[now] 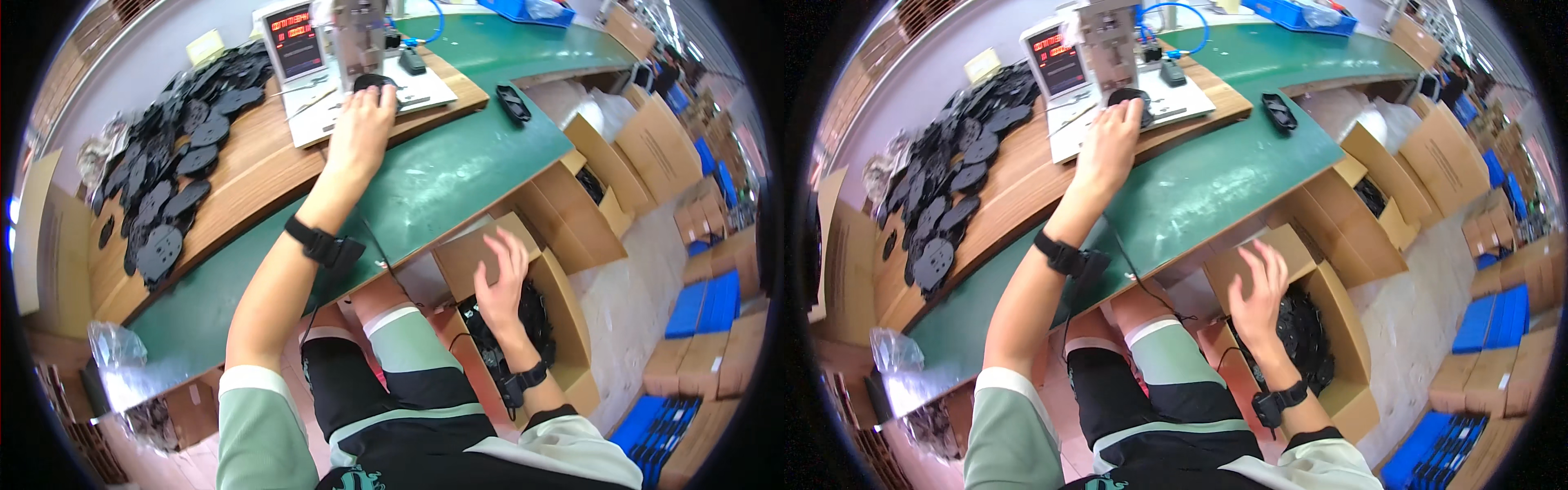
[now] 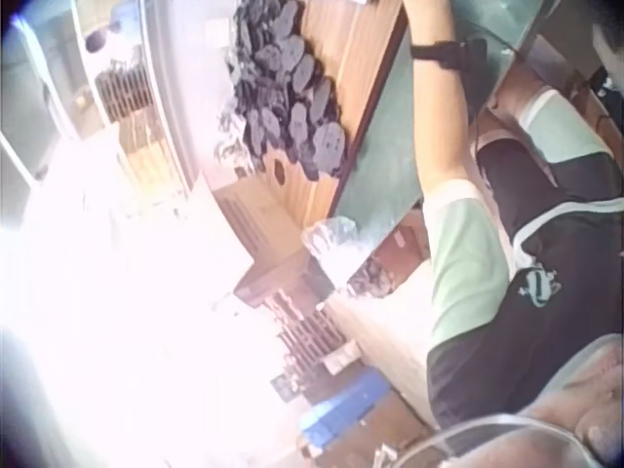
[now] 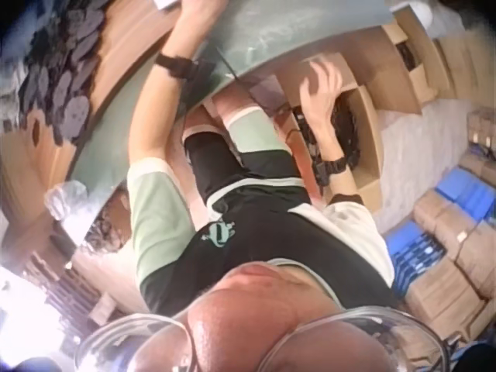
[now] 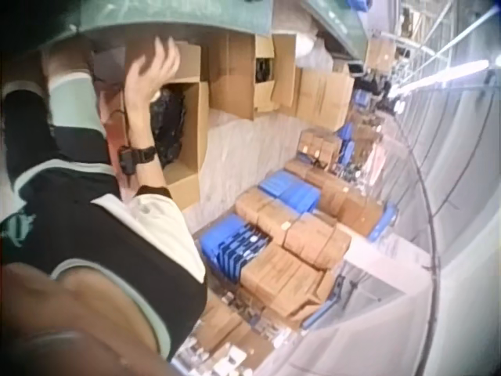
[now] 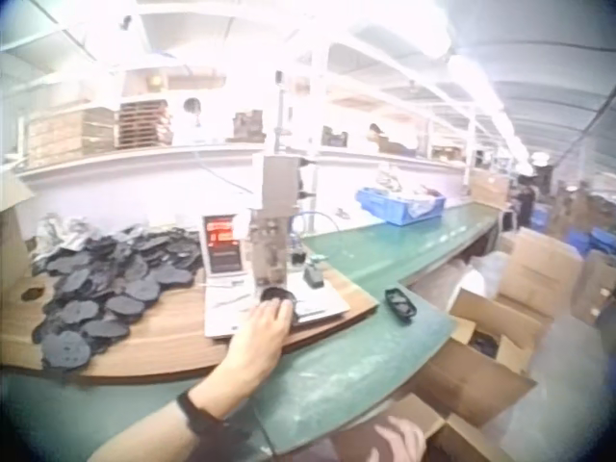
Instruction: Assembling the internal components and base of computer mice using a mechanical press machine.
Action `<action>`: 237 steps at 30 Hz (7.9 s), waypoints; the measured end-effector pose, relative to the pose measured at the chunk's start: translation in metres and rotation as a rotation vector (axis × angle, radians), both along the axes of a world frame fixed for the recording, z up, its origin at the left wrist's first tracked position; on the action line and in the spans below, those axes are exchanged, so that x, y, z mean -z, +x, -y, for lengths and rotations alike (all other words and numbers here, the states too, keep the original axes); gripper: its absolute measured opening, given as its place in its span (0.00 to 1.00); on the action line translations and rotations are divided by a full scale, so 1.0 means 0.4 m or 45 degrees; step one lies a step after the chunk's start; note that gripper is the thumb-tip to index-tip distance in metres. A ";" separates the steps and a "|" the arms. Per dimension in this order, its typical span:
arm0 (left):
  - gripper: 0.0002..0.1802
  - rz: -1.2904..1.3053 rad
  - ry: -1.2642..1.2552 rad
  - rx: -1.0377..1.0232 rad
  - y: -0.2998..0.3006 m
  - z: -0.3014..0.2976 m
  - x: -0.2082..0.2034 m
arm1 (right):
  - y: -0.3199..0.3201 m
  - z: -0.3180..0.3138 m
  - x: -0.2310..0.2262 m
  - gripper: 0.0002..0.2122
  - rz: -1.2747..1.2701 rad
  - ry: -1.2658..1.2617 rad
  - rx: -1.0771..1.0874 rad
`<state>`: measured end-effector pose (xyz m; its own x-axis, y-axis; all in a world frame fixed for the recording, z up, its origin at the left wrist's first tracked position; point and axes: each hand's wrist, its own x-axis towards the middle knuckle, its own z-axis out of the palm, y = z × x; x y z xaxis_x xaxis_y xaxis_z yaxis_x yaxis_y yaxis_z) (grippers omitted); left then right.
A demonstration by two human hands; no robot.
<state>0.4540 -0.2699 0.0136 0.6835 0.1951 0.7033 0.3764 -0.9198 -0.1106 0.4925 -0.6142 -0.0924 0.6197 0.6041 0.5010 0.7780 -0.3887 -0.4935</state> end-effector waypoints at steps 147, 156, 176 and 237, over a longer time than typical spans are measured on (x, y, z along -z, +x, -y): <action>0.21 0.038 -0.690 -0.152 -0.430 -0.065 -0.022 | 0.188 -0.648 -0.343 0.15 0.551 -0.029 -0.446; 0.22 0.363 -0.547 0.007 -0.403 -0.070 -0.015 | 0.183 -0.652 -0.344 0.12 0.545 0.004 -0.464; 0.27 -0.170 0.030 0.039 -0.019 -0.008 -0.015 | 0.091 -0.025 -0.078 0.15 -0.131 0.511 0.008; 0.30 0.309 -0.755 0.066 -0.489 -0.139 -0.009 | 0.173 -0.638 -0.333 0.15 0.488 0.034 -0.487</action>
